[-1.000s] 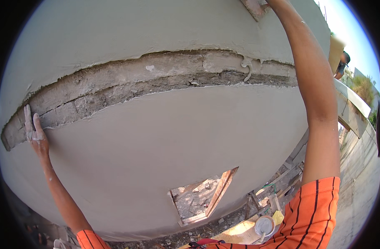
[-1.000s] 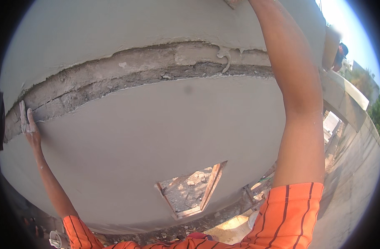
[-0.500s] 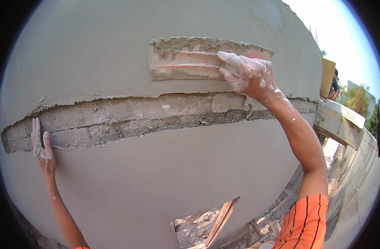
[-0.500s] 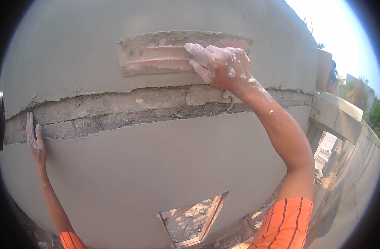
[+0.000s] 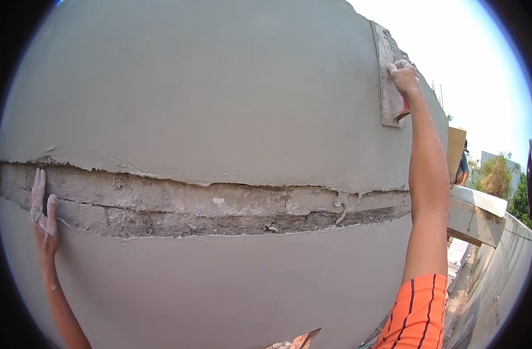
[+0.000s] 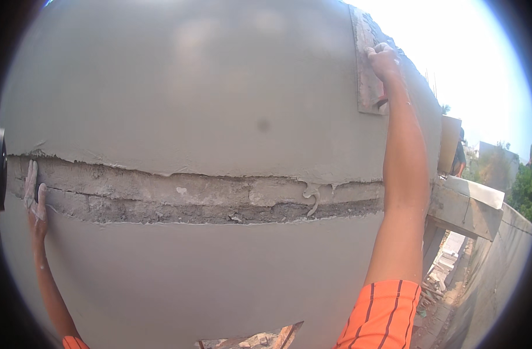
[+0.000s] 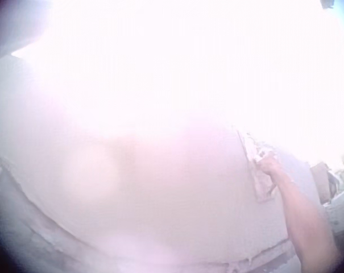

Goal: The person applies and smooths cement plaster onto a curved wall using a trowel and a bucket of plaster. They repeatedly scoop plaster and spread it evenly across the surface, working methodically along the wall.

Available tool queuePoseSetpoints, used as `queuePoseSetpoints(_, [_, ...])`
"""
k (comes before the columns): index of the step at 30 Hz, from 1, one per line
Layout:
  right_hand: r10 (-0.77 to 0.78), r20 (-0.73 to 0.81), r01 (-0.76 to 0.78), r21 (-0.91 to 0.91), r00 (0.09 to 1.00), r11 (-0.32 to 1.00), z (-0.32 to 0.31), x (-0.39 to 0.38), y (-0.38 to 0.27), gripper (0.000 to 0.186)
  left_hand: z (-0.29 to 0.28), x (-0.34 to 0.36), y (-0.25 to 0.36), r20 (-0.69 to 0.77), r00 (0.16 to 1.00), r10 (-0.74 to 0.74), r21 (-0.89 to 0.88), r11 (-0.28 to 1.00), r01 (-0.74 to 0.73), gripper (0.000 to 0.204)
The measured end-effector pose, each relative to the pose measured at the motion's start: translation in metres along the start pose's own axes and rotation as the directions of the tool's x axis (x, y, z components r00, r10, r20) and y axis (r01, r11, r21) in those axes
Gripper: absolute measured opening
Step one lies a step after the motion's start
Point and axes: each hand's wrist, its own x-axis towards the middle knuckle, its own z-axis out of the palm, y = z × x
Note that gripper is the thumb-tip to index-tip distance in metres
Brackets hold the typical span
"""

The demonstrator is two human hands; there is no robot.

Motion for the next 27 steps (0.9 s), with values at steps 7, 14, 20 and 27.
queuePoseSetpoints(7, [0.283, -0.001, -0.282, 0.064, 0.959, 0.957, 0.011, -0.069, 0.186, 0.031, 0.013, -0.002, -0.005, 0.012, 0.996, -0.085, -0.104, 0.991, 0.086, 0.048])
queuePoseSetpoints(14, [-0.491, -0.101, 0.501, 0.146, 0.865, 0.853, -0.049, -0.233, -0.052, 0.037, -0.001, 0.004, -0.007, 0.013, 0.999, -0.035, -0.015, 0.999, 0.036, 0.048])
queuePoseSetpoints(20, [-0.891, 0.132, 0.887, 0.107, 0.434, 0.448, -0.017, -0.298, -0.17, 0.032, 0.001, 0.001, -0.016, -0.004, 1.0, 0.003, -0.003, 1.0, -0.003, 0.045])
queuePoseSetpoints(27, [-0.654, -0.087, 0.636, -0.163, 0.752, 0.754, -0.016, -0.17, -0.235, 0.037, 0.001, -0.001, -0.023, 0.019, 0.993, 0.119, 0.119, 0.986, -0.12, 0.048])
